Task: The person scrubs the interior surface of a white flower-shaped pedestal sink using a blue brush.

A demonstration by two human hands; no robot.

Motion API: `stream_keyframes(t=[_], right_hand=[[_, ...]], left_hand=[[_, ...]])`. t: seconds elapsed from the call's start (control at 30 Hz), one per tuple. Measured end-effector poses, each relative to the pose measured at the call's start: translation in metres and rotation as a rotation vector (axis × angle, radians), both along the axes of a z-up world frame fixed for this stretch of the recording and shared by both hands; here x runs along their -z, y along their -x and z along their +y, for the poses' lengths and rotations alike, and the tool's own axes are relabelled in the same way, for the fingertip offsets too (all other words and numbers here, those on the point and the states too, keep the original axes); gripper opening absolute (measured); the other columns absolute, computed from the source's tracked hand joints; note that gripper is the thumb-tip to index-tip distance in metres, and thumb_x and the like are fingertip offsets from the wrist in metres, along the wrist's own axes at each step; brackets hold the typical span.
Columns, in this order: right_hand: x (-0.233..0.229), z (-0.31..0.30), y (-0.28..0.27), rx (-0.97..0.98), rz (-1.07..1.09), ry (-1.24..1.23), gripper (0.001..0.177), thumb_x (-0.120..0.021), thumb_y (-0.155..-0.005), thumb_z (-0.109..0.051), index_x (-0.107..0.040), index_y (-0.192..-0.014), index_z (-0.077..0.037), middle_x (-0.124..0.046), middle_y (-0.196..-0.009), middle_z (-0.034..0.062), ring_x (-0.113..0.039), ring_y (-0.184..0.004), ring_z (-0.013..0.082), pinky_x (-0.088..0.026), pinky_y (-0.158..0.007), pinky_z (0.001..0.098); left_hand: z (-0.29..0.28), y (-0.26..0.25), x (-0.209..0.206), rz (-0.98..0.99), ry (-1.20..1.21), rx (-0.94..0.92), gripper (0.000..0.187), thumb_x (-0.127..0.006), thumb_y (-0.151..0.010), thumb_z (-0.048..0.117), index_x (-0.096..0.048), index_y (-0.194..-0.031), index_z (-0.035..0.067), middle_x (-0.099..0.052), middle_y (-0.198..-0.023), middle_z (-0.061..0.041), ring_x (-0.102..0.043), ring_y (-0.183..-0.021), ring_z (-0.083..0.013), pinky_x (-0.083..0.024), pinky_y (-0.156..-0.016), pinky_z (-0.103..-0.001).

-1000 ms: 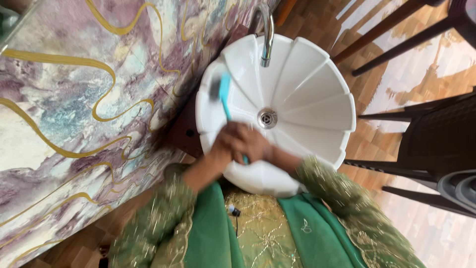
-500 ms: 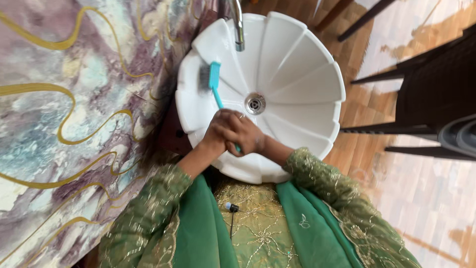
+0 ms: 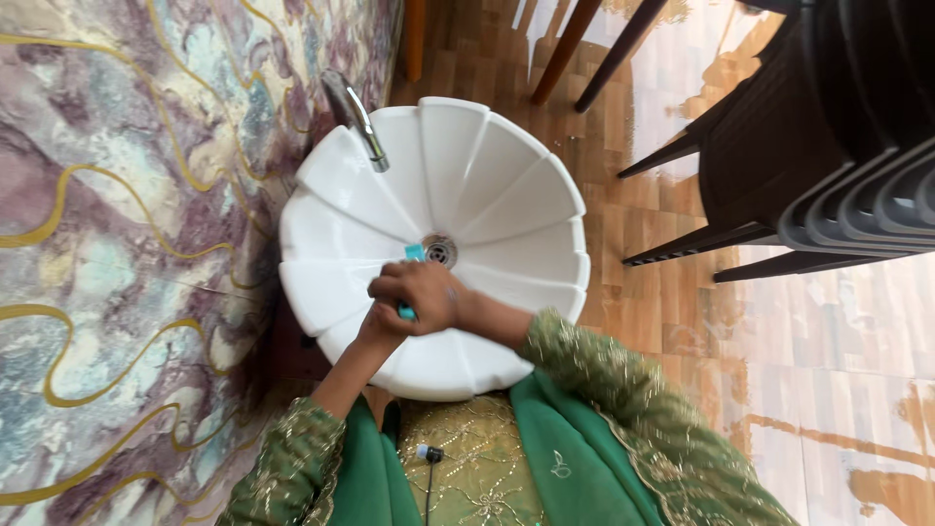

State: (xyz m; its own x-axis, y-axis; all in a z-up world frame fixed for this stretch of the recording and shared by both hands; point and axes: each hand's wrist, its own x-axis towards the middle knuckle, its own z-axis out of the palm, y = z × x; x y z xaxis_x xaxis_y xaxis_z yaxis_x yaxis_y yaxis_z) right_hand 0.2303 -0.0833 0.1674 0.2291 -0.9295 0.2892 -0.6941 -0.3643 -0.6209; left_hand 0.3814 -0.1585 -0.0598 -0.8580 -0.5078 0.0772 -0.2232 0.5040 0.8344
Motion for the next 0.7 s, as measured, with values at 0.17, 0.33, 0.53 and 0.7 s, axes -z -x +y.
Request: stream_keyframes(t=[0.17,0.33,0.53,0.7], right_hand=[[-0.036,0.049,-0.002,-0.014,0.017,-0.115,0.024,-0.061,-0.089,-0.032,-0.067,-0.101,-0.013,-0.065,-0.087,0.0126,-0.066,-0.07,0.0363,-0.052,-0.06,0.0478],[-0.029,0.071,-0.017,0.01,-0.057,-0.036,0.023,-0.059,-0.09,-0.031,-0.063,-0.102,-0.012,-0.06,-0.086,0.0133,-0.064,-0.072,0.0358,-0.052,-0.063,0.0468],[-0.016,0.047,0.018,-0.007,0.041,-0.02,0.021,-0.062,-0.087,-0.031,-0.063,-0.098,-0.012,-0.058,-0.085,0.0125,-0.062,-0.072,0.0346,-0.051,-0.065,0.0475],[-0.043,0.117,0.019,0.015,0.208,-0.383,0.029,-0.064,-0.091,-0.036,-0.064,-0.105,-0.011,-0.058,-0.088,0.0143,-0.063,-0.075,0.0347,-0.052,-0.069,0.0481]], left_hand=[[0.052,-0.016,-0.041,-0.026,-0.015,0.028,0.054,-0.075,-0.079,0.025,-0.058,-0.125,0.002,-0.063,-0.125,-0.022,-0.061,-0.118,-0.0356,-0.052,-0.097,-0.043],[0.068,-0.038,-0.04,-0.113,0.0,0.145,0.049,-0.068,-0.083,0.023,-0.059,-0.129,0.008,-0.061,-0.131,-0.019,-0.059,-0.123,-0.0322,-0.05,-0.103,-0.042],[0.055,0.008,0.025,-0.042,0.053,0.007,0.047,-0.066,-0.088,0.023,-0.056,-0.13,0.007,-0.061,-0.132,-0.018,-0.059,-0.124,-0.0313,-0.051,-0.103,-0.042],[0.134,-0.014,0.014,0.091,0.079,0.157,0.061,-0.069,-0.081,0.021,-0.053,-0.136,0.0,-0.053,-0.135,-0.027,-0.052,-0.125,-0.0409,-0.045,-0.102,-0.046]])
